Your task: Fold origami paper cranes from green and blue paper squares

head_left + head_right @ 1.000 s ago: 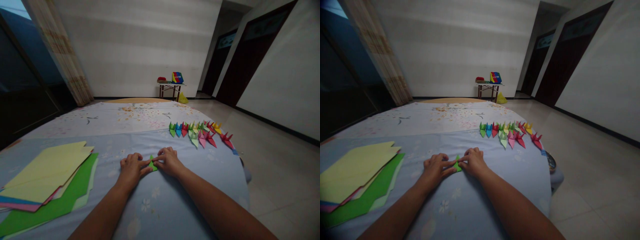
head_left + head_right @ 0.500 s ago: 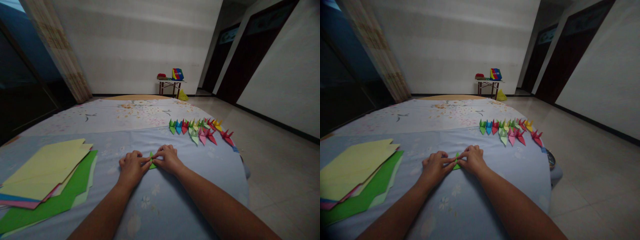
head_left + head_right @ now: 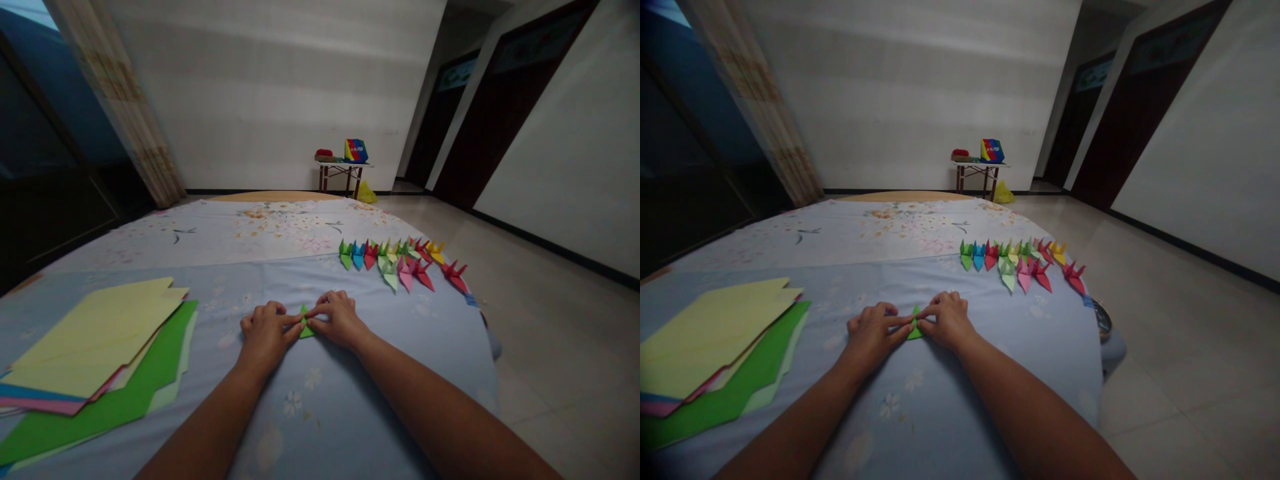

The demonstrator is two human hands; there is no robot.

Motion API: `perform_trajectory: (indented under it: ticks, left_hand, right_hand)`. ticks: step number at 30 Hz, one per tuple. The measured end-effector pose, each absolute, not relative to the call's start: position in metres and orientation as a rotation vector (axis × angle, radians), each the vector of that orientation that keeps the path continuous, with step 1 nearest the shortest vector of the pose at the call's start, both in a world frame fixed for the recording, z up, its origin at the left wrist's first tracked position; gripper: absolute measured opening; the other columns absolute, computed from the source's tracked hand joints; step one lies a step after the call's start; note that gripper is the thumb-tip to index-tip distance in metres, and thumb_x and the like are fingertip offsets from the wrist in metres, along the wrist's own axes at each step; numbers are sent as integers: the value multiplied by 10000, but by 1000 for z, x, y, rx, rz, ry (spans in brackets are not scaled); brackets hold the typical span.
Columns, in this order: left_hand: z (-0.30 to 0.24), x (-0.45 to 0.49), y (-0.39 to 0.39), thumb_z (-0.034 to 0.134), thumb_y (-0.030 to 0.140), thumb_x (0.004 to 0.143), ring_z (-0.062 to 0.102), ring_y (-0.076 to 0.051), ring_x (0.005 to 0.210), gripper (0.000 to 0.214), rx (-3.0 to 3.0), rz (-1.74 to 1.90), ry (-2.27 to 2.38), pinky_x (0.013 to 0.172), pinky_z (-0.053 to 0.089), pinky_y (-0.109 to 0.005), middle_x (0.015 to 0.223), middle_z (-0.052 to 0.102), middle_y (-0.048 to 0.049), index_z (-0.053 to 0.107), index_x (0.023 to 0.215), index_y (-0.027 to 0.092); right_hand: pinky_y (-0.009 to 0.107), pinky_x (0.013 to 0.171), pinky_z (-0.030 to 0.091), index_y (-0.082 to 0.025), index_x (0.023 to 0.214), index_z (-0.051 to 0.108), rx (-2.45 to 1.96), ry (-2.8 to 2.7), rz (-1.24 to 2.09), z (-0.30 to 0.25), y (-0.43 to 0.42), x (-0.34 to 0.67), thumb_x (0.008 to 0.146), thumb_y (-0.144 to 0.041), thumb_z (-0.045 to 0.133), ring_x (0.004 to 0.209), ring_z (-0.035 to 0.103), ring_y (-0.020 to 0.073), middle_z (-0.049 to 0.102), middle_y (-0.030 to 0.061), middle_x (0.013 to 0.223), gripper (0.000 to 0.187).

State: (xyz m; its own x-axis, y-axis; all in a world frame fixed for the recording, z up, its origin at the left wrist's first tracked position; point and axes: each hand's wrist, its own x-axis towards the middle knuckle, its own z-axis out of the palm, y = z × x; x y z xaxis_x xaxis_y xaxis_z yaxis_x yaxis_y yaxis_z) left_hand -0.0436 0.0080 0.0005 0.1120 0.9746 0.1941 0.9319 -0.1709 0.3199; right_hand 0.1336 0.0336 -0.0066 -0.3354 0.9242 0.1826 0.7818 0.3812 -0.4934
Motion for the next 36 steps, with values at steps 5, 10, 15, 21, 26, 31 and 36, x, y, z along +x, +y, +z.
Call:
perform_trajectory:
  ticks: [5,10,15,21,26,31,36]
  left_hand:
    - [-2,-45,10,602,436,766,481,-239,967,188,2250,586,1924,841,271,-399,980,589,-19,705,916,390]
    - [-1,-45,10,612,435,761,476,-232,975,178,2255,587,1902,854,256,-399,962,597,-13,707,903,386]
    - [1,-46,9,551,428,806,491,-232,972,277,2262,676,1946,863,269,-398,974,611,-29,654,1051,352]
    - [7,-42,5,432,413,870,533,-233,914,306,2261,723,1947,816,289,-390,880,645,-43,693,862,254]
    - [10,-39,4,363,393,894,548,-223,891,353,2243,691,1850,810,289,-384,852,661,-32,672,825,237]
    - [6,-41,7,315,371,906,563,-218,881,378,2187,713,1791,801,306,-378,854,667,-28,649,822,216]
    - [10,-40,7,348,362,881,570,-240,888,348,2159,669,1784,794,317,-397,861,677,-40,660,821,219]
  right_hand:
    - [348,868,272,-343,1014,663,-1384,-2225,397,-6,34,142,801,-396,611,1027,407,203,564,30,1024,225]
    - [345,860,273,-342,957,676,-1395,-2315,472,-4,33,142,776,-366,646,1010,411,197,564,15,991,185]
    - [346,859,273,-329,1044,641,-1350,-2300,472,-2,32,142,788,-340,628,1012,411,203,568,26,993,257]
    - [343,855,281,-243,1049,623,-1362,-2235,442,0,34,148,812,-402,581,986,435,199,590,47,960,289]
    - [336,844,295,-238,911,661,-1345,-2257,511,7,34,150,779,-413,611,947,468,192,617,25,894,224]
    - [326,877,301,-238,808,675,-1230,-2222,644,5,38,149,768,-312,635,933,516,176,651,-5,847,93]
    - [340,872,317,-224,804,682,-1184,-2214,642,0,40,148,772,-292,620,895,542,183,669,6,826,98]
